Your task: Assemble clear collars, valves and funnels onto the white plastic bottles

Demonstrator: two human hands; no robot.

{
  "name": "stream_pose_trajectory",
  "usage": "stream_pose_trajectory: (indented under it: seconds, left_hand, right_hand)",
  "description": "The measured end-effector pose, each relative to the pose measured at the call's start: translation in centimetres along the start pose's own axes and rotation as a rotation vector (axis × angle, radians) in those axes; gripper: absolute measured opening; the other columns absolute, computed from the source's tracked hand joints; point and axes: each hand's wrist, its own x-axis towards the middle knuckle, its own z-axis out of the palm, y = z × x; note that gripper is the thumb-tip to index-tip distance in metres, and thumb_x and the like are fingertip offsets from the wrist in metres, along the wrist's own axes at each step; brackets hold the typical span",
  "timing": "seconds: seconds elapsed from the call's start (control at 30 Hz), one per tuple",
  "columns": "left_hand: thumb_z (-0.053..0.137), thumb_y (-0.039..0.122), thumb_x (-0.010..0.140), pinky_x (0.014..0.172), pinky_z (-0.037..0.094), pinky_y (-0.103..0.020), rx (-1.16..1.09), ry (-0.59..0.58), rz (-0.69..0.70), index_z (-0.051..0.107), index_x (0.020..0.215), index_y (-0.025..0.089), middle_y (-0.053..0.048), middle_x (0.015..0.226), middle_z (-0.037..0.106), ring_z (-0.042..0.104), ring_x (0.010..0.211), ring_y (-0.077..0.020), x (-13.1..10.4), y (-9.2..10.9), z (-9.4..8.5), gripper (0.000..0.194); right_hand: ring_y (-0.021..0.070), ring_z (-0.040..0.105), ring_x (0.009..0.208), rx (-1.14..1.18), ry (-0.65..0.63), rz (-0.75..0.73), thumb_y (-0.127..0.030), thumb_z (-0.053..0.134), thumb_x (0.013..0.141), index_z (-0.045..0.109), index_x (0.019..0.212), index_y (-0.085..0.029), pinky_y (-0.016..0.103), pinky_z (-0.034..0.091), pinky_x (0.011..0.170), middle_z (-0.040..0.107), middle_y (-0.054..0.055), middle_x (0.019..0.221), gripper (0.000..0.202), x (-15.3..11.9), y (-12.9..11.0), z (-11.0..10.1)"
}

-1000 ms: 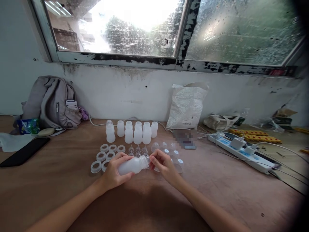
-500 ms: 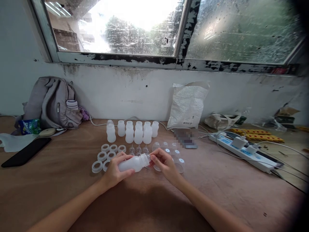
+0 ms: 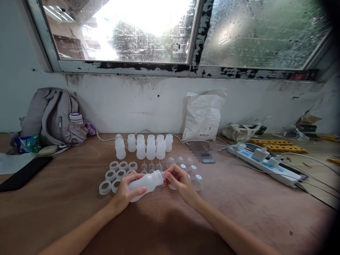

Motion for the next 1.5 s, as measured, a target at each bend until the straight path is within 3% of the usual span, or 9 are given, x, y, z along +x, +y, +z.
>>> stream_pose_trajectory:
  seconds: [0.23, 0.43, 0.63, 0.8, 0.9, 1.17, 1.37, 1.5]
  left_hand:
    - [0.062, 0.033, 0.069, 0.066, 0.038, -0.025, 0.050, -0.026, 0.014, 0.064, 0.093, 0.017, -0.001, 0.079, 0.047, 0.048, 0.074, -0.0154, 0.0, 0.1, -0.2, 0.029]
    - [0.061, 0.029, 0.071, 0.067, 0.041, -0.025, 0.186, -0.032, 0.089, 0.060, 0.099, 0.020, -0.001, 0.084, 0.048, 0.050, 0.077, -0.0151, -0.2, 0.1, -0.2, 0.029]
    - [0.061, 0.025, 0.070, 0.070, 0.044, -0.027, 0.314, -0.012, 0.198, 0.058, 0.103, 0.019, -0.002, 0.085, 0.048, 0.052, 0.077, -0.0157, -0.3, 0.0, -0.3, 0.033]
    - [0.062, 0.026, 0.069, 0.070, 0.045, -0.029, 0.401, 0.000, 0.294, 0.057, 0.106, 0.020, -0.003, 0.085, 0.049, 0.052, 0.077, -0.0165, -0.5, -0.5, 0.0, 0.038]
    - [0.063, 0.026, 0.067, 0.070, 0.046, -0.029, 0.406, -0.003, 0.298, 0.058, 0.105, 0.020, -0.002, 0.084, 0.049, 0.052, 0.076, -0.0163, -0.5, -0.5, 0.1, 0.039]
    - [0.063, 0.033, 0.068, 0.065, 0.043, -0.025, 0.215, -0.079, 0.034, 0.063, 0.097, 0.020, -0.002, 0.083, 0.050, 0.052, 0.076, -0.0164, 0.1, -0.4, -0.3, 0.032]
    - [0.064, 0.033, 0.064, 0.062, 0.040, -0.023, -0.070, -0.156, -0.134, 0.066, 0.086, 0.016, -0.002, 0.079, 0.055, 0.052, 0.073, -0.0155, 0.6, -0.1, -0.6, 0.028]
    - [0.060, 0.033, 0.068, 0.049, 0.038, -0.020, -0.283, -0.235, -0.318, 0.064, 0.092, 0.016, -0.002, 0.077, 0.059, 0.053, 0.064, -0.0134, 0.5, -0.4, -0.6, 0.030]
  right_hand:
    - [0.0106, 0.051, 0.049, -0.091, -0.081, -0.008, -0.041, 0.055, 0.080, 0.046, 0.068, -0.017, 0.024, 0.040, 0.048, 0.053, -0.002, 0.058, 0.027, 0.3, -0.2, -0.7]
    - [0.0078, 0.041, 0.044, -0.233, -0.053, -0.005, -0.041, 0.049, 0.084, 0.043, 0.066, -0.018, 0.021, 0.032, 0.042, 0.046, -0.004, 0.053, 0.030, 0.2, 0.5, -1.2]
    - [0.0081, 0.039, 0.045, -0.309, -0.062, 0.013, -0.043, 0.047, 0.084, 0.041, 0.064, -0.018, 0.021, 0.033, 0.043, 0.041, -0.005, 0.051, 0.033, 0.0, -0.1, -1.1]
    - [0.0105, 0.051, 0.058, -0.258, -0.163, 0.097, -0.045, 0.055, 0.078, 0.047, 0.096, -0.020, 0.019, 0.039, 0.039, 0.051, 0.002, 0.085, 0.031, -0.1, -0.6, -0.9]
    - [0.0104, 0.053, 0.062, -0.255, -0.259, 0.128, -0.042, 0.060, 0.075, 0.051, 0.097, -0.019, 0.020, 0.044, 0.046, 0.051, 0.003, 0.093, 0.032, -0.1, -0.6, -0.7]
    - [0.0148, 0.052, 0.084, -0.171, -0.322, -0.005, -0.027, 0.065, 0.073, 0.055, 0.097, -0.019, 0.027, 0.045, 0.074, 0.052, 0.004, 0.098, 0.027, 0.0, -0.8, -0.8]
    - [0.0158, 0.051, 0.088, -0.144, -0.335, -0.033, -0.024, 0.065, 0.073, 0.053, 0.099, -0.019, 0.027, 0.044, 0.077, 0.052, 0.005, 0.099, 0.029, -0.2, -0.7, -0.8]
    - [0.0165, 0.051, 0.093, -0.119, -0.344, -0.061, -0.023, 0.064, 0.074, 0.053, 0.098, -0.020, 0.027, 0.044, 0.078, 0.051, 0.006, 0.103, 0.026, -0.4, -1.0, -0.6]
